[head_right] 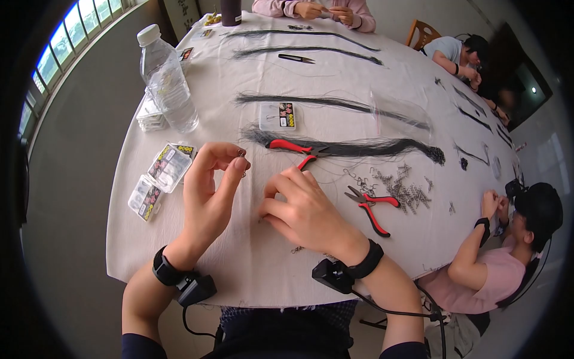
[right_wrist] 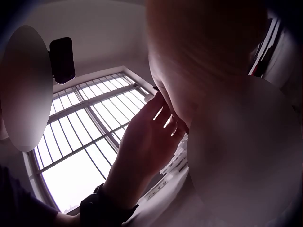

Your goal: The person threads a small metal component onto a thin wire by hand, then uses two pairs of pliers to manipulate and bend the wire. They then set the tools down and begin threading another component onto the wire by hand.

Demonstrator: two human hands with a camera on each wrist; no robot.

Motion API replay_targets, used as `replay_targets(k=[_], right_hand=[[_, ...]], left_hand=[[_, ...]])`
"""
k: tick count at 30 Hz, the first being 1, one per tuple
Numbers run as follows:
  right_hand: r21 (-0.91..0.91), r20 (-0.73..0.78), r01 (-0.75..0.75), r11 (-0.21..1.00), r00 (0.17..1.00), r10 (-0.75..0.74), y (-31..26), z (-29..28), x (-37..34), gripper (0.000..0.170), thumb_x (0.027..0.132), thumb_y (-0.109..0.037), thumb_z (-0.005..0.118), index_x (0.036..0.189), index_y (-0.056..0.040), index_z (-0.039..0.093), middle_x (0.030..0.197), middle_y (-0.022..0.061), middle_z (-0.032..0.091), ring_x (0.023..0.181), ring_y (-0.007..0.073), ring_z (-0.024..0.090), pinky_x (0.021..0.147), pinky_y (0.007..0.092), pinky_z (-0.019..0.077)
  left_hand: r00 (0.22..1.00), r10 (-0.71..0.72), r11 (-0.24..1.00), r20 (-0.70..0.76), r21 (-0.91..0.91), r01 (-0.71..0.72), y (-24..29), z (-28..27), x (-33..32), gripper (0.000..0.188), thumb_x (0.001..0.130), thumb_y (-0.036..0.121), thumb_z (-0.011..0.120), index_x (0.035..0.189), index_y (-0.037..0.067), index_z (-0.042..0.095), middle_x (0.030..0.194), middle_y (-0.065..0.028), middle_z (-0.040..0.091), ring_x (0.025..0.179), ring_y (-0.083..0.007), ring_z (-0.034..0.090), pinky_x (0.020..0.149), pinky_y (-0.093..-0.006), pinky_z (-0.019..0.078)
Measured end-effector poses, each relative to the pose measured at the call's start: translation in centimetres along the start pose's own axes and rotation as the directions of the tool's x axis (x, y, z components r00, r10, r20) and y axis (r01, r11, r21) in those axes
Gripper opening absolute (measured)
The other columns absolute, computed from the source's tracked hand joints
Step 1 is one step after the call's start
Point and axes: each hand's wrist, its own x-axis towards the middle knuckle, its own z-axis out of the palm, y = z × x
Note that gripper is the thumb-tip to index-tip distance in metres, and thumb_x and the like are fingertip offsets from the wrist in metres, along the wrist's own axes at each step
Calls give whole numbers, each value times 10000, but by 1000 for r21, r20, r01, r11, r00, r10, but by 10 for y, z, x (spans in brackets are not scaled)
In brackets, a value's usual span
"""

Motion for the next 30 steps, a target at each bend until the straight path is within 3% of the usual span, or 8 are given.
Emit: replay_targets(k=[16, 22, 25, 27, 30], right_hand=[[-22, -34, 26, 999, 999, -27, 2, 3, 0, 139, 728, -87, 768, 859, -125, 743, 978, 5, 602, 1040, 226, 549, 888, 393, 436], [-8, 25, 54, 999, 998, -54, 0, 5, 2, 119, 727, -103, 775, 837, -129, 739, 956, 9, 587, 1029, 230, 549, 904, 402, 435], [70, -7, 47, 996, 999, -47, -1, 2, 4, 120, 731, -67, 773, 832, -120, 733, 955, 17, 582, 989, 227, 552, 861, 378, 457], [192, -59, -89, 977, 993, 102, -2, -8, 4, 145, 739, -12, 771, 842, -105, 726, 886, 21, 570, 921, 229, 556, 799, 348, 478], [217, -128, -146, 965, 976, 176, 1, -22, 2, 198, 714, 59, 768, 846, -84, 731, 844, 34, 619, 822, 223, 574, 740, 338, 485]], left_hand=[[1000, -2, 1000, 11, -2, 2, -1, -1, 1, 130, 992, 83, 645, 1081, -7, 617, 989, -43, 648, 908, -105, 612, 848, -263, 455], [1000, -5, 1000, 19, -10, 5, -2, -1, 0, 132, 993, 84, 644, 1085, -7, 615, 993, -46, 647, 910, -106, 614, 841, -264, 459], [1000, -6, 1000, 30, -22, 6, -2, -1, 0, 132, 993, 82, 641, 1083, -10, 613, 998, -47, 646, 912, -106, 621, 838, -263, 463], [999, -1, 999, 43, -33, 3, -1, 0, 0, 129, 993, 79, 638, 1082, -11, 612, 1002, -47, 645, 913, -106, 626, 839, -263, 465], [995, -99, 984, 22, -146, 101, 4, 5, -2, 125, 919, 74, 680, 1029, 14, 672, 987, -49, 707, 925, -179, 580, 798, -312, 456]])
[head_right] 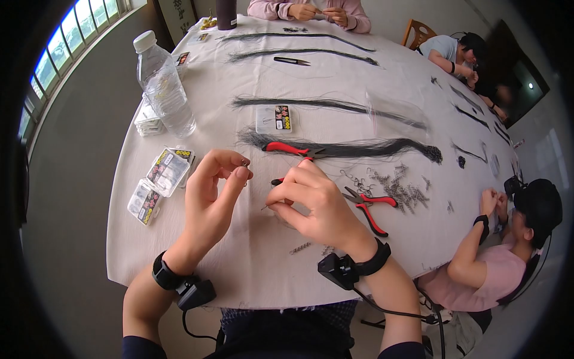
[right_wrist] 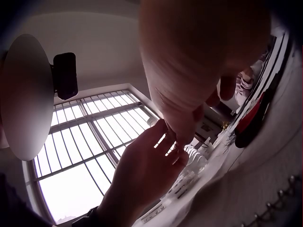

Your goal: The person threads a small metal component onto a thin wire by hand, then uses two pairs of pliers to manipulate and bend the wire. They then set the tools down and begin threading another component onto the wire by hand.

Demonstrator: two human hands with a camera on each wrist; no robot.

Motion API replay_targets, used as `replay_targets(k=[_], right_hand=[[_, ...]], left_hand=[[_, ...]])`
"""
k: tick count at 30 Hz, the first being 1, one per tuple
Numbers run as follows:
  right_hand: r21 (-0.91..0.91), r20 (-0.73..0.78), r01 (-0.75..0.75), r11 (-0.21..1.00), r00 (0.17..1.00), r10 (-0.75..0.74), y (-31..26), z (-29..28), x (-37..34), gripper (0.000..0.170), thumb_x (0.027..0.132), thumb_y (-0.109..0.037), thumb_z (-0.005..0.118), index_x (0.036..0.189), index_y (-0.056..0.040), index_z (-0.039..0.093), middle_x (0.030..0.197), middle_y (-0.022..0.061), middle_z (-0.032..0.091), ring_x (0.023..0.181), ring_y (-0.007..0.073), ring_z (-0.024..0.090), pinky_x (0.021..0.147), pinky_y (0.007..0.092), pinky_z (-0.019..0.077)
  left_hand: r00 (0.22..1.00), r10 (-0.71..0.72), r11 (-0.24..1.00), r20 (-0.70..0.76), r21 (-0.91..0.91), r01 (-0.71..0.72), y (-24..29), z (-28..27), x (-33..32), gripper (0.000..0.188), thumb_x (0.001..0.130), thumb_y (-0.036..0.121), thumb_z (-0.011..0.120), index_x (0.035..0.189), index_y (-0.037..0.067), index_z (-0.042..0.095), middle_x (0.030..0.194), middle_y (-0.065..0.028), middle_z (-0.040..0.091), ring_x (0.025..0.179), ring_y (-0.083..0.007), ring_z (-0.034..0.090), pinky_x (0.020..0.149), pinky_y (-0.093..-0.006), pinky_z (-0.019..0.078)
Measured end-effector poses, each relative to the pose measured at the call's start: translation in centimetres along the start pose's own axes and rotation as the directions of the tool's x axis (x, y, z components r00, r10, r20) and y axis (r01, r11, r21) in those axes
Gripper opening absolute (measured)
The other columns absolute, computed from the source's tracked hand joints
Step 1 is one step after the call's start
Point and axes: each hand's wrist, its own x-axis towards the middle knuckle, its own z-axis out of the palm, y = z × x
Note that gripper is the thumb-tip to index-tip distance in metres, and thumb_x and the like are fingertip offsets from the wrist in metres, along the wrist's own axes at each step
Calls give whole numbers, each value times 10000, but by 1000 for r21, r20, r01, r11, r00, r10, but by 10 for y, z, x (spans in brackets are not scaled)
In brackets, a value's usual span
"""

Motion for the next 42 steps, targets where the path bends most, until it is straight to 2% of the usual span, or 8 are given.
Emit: replay_targets(k=[4, 6, 9, 11, 20, 25, 34, 42], right_hand=[[29, -106, 63, 998, 993, -60, 4, -12, -2, 206, 719, 72, 773, 859, -67, 715, 809, 35, 647, 787, 228, 591, 751, 350, 490], [39, -102, 88, 995, 991, -84, 10, -18, -6, 198, 758, 34, 770, 905, -82, 706, 886, 50, 670, 855, 242, 616, 779, 347, 508], [106, -107, 89, 990, 991, -77, 17, -22, -14, 205, 760, 47, 762, 911, -79, 706, 897, 52, 678, 862, 245, 635, 776, 350, 519], [141, -104, 94, 985, 991, -80, 19, -25, -18, 206, 762, 52, 758, 915, -76, 706, 904, 52, 684, 864, 244, 644, 776, 350, 523], [355, -165, 44, 934, 986, 17, 21, -20, -33, 204, 778, 74, 741, 931, -57, 710, 925, 59, 706, 868, 230, 670, 768, 340, 530], [330, -180, 60, 942, 984, 0, 19, -18, -36, 207, 776, 90, 737, 926, -49, 708, 927, 58, 714, 858, 222, 667, 768, 333, 525], [378, -132, 26, 925, 991, 26, 10, -17, -38, 173, 799, 30, 737, 937, -70, 711, 907, 46, 699, 863, 234, 651, 773, 342, 527], [338, -152, 22, 941, 988, 31, 8, -20, -38, 188, 792, -37, 744, 974, -61, 705, 944, 57, 680, 966, 256, 614, 863, 376, 501]], left_hand=[[998, -51, 998, 46, -18, 52, -1, 2, -4, 129, 915, 79, 685, 1027, 15, 672, 993, -50, 709, 920, -176, 575, 802, -308, 452], [995, -61, 998, 73, -2, 62, 0, 0, -5, 130, 914, 78, 687, 1027, 15, 672, 997, -52, 710, 922, -176, 577, 803, -306, 451], [975, -44, 997, 216, 76, 28, 5, 1, -9, 133, 992, 77, 638, 1087, -11, 610, 1052, -54, 642, 928, -111, 626, 858, -273, 465], [974, -85, 996, 212, 30, 81, 11, 6, -13, 150, 906, 84, 703, 1046, 31, 695, 958, -49, 713, 932, -185, 580, 802, -311, 456], [924, 4, 980, 383, 183, -80, 27, 11, -14, 267, 815, 41, 746, 1080, 69, 731, 871, -17, 687, 905, -202, 570, 808, -332, 478], [935, 101, 963, 340, 202, -178, 23, 15, -17, 246, 761, 8, 755, 1000, 63, 736, 835, -25, 661, 891, -215, 562, 803, -333, 465], [926, 136, 928, 353, 281, -243, 26, 16, -18, 151, 720, -21, 705, 850, 43, 661, 805, -29, 623, 879, -221, 554, 754, -334, 465], [926, 160, 924, 341, 279, -263, 27, 16, -17, 154, 721, -28, 700, 851, 41, 660, 812, -34, 618, 877, -224, 552, 740, -335, 467]])
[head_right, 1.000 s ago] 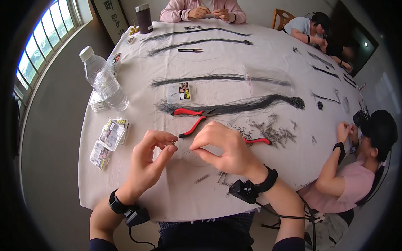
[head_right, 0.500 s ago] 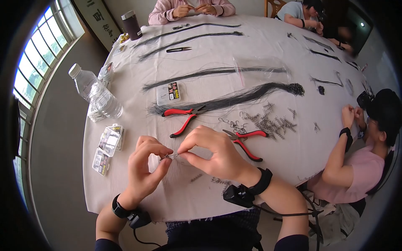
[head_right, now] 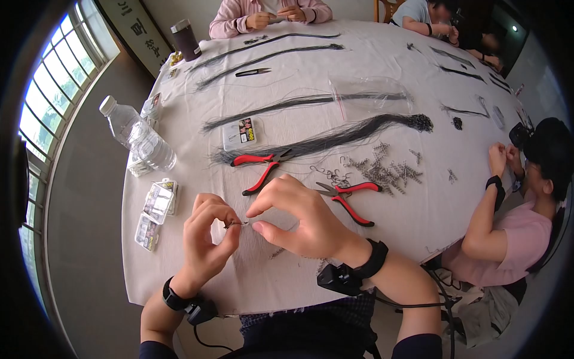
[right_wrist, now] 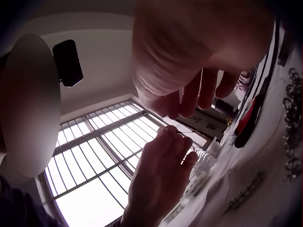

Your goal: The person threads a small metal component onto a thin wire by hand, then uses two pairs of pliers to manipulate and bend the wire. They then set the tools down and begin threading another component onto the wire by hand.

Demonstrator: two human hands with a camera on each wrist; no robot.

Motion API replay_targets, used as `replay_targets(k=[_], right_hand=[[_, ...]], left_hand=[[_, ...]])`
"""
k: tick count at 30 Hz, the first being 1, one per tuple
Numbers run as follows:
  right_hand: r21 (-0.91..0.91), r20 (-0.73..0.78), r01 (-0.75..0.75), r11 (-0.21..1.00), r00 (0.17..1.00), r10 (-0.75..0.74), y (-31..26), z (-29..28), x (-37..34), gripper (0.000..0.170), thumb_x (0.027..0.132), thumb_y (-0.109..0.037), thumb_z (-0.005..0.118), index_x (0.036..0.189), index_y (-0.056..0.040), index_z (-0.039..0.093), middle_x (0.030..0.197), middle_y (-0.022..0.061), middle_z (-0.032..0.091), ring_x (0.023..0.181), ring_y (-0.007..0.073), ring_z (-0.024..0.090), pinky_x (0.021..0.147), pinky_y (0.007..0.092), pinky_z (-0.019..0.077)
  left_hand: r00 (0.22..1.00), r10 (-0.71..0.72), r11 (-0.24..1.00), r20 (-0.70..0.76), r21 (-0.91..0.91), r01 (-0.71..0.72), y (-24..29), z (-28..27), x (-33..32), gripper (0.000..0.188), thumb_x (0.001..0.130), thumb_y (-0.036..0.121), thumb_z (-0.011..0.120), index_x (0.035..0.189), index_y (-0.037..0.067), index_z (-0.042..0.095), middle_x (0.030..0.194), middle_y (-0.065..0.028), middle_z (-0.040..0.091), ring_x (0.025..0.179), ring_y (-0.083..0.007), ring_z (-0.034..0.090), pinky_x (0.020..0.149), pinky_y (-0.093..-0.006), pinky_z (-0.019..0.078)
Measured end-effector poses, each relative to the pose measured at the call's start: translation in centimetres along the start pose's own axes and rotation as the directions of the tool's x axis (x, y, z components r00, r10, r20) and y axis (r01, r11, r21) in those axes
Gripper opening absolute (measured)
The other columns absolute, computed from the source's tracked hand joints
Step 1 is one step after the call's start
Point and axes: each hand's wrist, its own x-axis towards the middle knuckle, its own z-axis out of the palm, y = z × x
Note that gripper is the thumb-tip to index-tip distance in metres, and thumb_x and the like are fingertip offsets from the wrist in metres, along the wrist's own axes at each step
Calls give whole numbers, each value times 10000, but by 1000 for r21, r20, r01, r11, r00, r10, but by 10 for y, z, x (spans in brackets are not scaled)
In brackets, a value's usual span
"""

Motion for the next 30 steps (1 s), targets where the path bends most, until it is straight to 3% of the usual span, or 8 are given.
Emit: replay_targets(k=[11, 13, 30], right_hand=[[24, 27, -95, 995, 995, 94, 1, 16, -4, 106, 811, -26, 737, 890, -42, 668, 889, 58, 672, 885, 234, 605, 810, 366, 491], [30, 9, -134, 991, 991, 133, -2, 15, -4, 93, 815, -24, 733, 874, -41, 663, 878, 58, 674, 872, 223, 607, 806, 360, 490], [93, 31, -238, 967, 971, 236, 1, 14, -8, 72, 853, -91, 742, 868, -38, 695, 818, 40, 698, 832, 168, 603, 771, 323, 463]], left_hand=[[999, 33, 999, 11, 9, -33, 1, 4, -2, 162, 756, -17, 745, 892, 41, 677, 842, -39, 649, 880, -219, 558, 757, -332, 471], [985, -151, 965, -90, -229, 127, 4, 10, -4, 164, 790, 6, 773, 925, 39, 686, 858, -40, 662, 873, -203, 558, 761, -321, 468], [999, -48, 994, -15, -103, 46, -6, 7, -4, 171, 784, 10, 791, 929, 42, 706, 892, -44, 702, 904, -226, 585, 792, -338, 479]])
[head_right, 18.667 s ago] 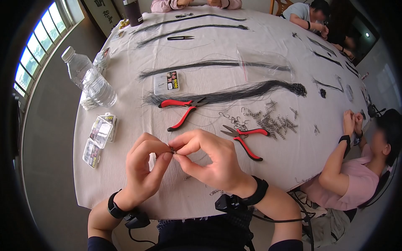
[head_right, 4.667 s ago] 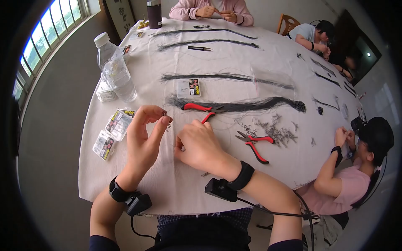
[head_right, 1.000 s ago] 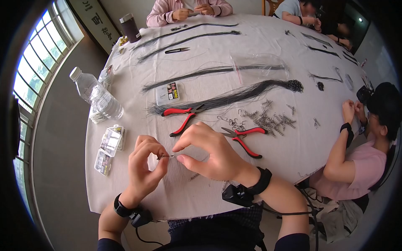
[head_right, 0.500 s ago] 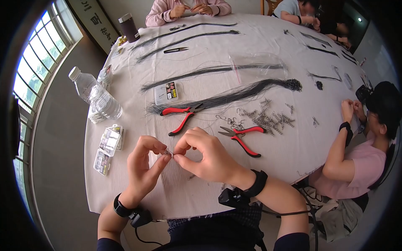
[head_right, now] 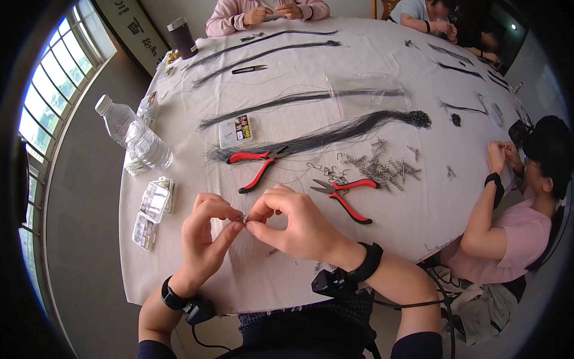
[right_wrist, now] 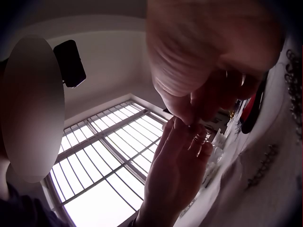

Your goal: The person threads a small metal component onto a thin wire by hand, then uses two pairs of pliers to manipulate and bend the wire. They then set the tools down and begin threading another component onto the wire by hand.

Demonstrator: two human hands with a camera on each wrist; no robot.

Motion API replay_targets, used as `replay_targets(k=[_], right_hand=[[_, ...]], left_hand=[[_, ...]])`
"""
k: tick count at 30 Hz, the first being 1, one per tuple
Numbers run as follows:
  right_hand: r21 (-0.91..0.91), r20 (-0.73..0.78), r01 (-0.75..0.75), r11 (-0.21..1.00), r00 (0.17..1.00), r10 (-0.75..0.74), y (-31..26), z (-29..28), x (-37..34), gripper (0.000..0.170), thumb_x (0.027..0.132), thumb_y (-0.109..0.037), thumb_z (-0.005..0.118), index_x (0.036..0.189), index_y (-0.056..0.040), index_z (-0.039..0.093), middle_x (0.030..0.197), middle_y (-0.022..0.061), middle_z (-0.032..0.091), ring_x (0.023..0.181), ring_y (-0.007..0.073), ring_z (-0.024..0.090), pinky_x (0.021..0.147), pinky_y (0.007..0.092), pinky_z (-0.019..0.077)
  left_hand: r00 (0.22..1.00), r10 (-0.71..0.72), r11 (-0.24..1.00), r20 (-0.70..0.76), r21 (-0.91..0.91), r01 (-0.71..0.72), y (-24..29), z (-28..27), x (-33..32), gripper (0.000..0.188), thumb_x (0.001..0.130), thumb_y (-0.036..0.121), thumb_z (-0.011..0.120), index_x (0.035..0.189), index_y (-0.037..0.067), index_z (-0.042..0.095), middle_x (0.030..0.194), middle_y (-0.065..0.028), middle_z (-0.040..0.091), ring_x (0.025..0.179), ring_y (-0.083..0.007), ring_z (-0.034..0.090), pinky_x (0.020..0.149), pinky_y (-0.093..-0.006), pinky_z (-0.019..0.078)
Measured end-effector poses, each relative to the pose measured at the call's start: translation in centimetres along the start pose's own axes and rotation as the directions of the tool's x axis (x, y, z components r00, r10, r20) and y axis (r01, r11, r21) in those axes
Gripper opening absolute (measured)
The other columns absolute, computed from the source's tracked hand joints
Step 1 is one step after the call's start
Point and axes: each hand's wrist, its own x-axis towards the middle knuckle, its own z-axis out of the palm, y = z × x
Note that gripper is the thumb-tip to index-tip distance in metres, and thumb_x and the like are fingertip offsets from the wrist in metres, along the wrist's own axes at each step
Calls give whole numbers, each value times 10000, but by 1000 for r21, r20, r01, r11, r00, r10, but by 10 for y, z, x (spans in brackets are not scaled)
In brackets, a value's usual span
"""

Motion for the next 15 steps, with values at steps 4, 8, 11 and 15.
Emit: replay_targets(k=[4, 8, 11, 15], right_hand=[[33, 5, -8, 999, 1000, 8, 1, -1, 0, 73, 864, -101, 740, 875, -41, 701, 819, 32, 702, 836, 152, 605, 757, 316, 456], [40, 7, -24, 999, 1000, 24, 1, -2, 0, 81, 864, -109, 751, 887, -44, 709, 822, 30, 706, 834, 152, 611, 755, 320, 464], [7, 15, -1, 1000, 1000, 1, 2, -3, 0, 98, 848, -95, 767, 905, -39, 711, 830, 31, 701, 830, 166, 619, 768, 323, 483], [-40, -106, 2, 999, 994, -7, -14, 4, 3, 135, 823, -29, 769, 937, -37, 698, 857, 40, 666, 846, 182, 635, 759, 313, 513]], left_hand=[[1000, 8, 999, 19, 39, -9, 3, -1, 1, 163, 793, 20, 789, 937, 39, 717, 897, -52, 710, 912, -229, 595, 825, -346, 475], [998, -42, 999, 48, -15, 43, 3, 0, -1, 134, 823, 26, 769, 947, 38, 719, 913, -44, 712, 898, -213, 584, 807, -340, 473], [989, -129, 977, 75, -162, 140, 2, 1, -3, 89, 864, 40, 735, 952, 38, 719, 925, -35, 708, 880, -189, 565, 792, -330, 466], [971, -197, 950, 137, -217, 223, 2, -1, -4, 74, 896, 64, 702, 962, 34, 718, 923, -23, 697, 871, -171, 544, 781, -313, 453]])
